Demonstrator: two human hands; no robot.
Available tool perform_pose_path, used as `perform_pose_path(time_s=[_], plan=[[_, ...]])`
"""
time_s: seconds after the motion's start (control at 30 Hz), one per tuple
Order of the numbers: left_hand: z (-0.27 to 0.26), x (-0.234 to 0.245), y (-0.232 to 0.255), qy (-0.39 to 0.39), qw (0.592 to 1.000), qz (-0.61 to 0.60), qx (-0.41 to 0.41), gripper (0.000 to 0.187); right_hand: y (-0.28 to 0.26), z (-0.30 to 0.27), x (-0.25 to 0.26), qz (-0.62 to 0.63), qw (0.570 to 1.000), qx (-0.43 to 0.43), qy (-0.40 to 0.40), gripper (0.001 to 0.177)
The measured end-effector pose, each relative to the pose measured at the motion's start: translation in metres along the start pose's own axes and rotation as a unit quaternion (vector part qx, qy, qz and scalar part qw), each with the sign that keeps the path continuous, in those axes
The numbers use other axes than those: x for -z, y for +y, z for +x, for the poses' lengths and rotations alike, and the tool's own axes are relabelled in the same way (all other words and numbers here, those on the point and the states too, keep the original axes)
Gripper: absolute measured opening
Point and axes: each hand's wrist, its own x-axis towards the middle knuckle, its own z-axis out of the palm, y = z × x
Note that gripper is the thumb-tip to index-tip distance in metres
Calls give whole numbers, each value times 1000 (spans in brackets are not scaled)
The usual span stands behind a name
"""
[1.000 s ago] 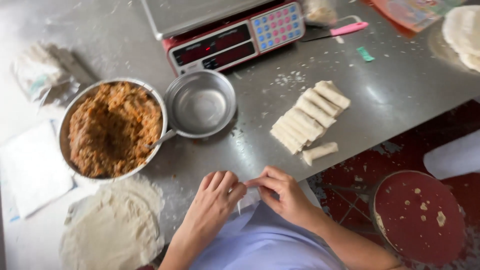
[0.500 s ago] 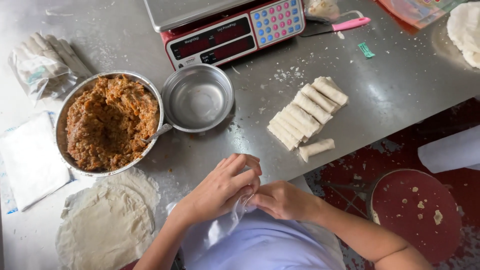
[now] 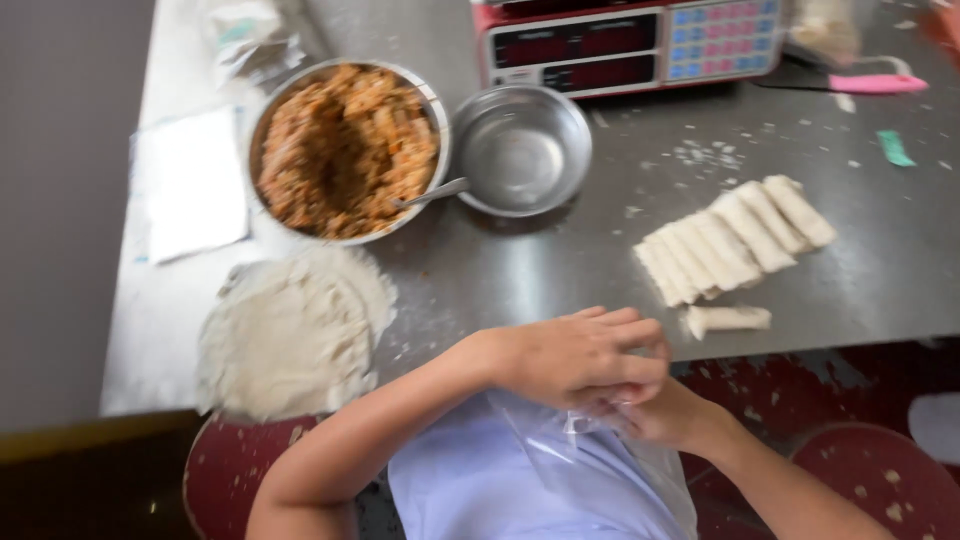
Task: The person places spring rolls into plastic bags, puts the bags on a scale to weigh them, and seals the bags using tape.
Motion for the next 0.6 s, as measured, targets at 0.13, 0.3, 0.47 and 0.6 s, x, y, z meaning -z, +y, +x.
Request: perform_pose_path(time_s=[0.13, 0.3, 0.47, 0.6], plan=[[14, -5, -6, -33, 999, 27, -25, 26, 1, 30, -10, -46, 998, 26, -29, 42], [47, -11, 6, -114, 989, 18, -88, 17, 2, 51, -16, -113, 992, 35, -47, 40], [60, -1, 9, -169, 967, 179, -66, 12, 3, 44, -13, -193, 981, -6, -26, 38], [61, -15, 4, -228, 948, 218, -44, 28, -4, 31, -6, -260, 964, -52, -4, 38]])
